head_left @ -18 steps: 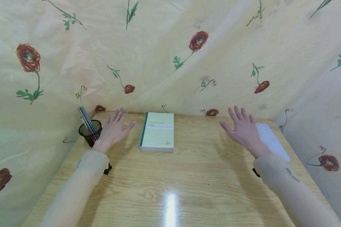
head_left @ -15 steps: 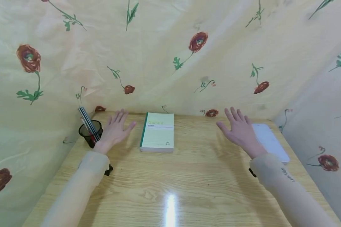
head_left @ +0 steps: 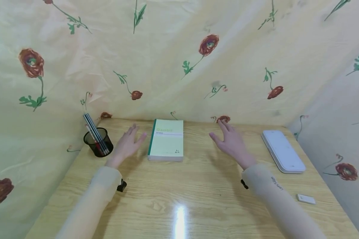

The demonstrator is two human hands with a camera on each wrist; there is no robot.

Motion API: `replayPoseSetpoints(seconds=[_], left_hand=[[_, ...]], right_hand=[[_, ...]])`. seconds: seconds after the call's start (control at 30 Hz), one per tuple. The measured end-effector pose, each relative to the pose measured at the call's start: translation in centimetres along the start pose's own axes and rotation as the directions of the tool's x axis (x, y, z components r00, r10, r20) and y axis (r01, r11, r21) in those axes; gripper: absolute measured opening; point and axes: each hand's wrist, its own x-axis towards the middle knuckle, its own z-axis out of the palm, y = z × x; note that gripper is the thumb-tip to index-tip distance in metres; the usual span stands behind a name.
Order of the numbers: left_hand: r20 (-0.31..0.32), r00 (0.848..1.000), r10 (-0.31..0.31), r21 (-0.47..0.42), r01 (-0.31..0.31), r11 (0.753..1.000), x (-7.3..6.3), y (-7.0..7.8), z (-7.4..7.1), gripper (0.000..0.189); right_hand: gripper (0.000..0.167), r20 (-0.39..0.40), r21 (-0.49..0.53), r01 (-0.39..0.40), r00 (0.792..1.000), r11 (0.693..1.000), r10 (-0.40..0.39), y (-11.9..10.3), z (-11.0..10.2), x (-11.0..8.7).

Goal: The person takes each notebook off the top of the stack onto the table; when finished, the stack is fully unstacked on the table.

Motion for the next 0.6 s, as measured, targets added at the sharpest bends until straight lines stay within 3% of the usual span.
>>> replayPoseSetpoints(seconds=[0.2,0.33,0.6], left_hand=[[0.008,0.999,-0.040,-0.093,0.041,0.995,-0.1,0.4,1.3,0.087],[0.013,0.997,-0.072,-0.146,0.073,0.987,-0.1,0.8,2.1,0.082],[-0.009,0.995,-0.103,-0.215,0.099,0.972,-0.1,1.3,3.6,0.064]], right_hand=[[0.092,0.039,0.110,-0.041,0.999,0.993,0.037,-1.0,2.3,0.2],[0.089,0.043,0.184,-0.050,0.998,0.982,0.043,-2.2,3.7,0.2],[0.077,0.114,0.384,-0.145,0.988,0.912,0.109,-4.3,6.4,0.4]])
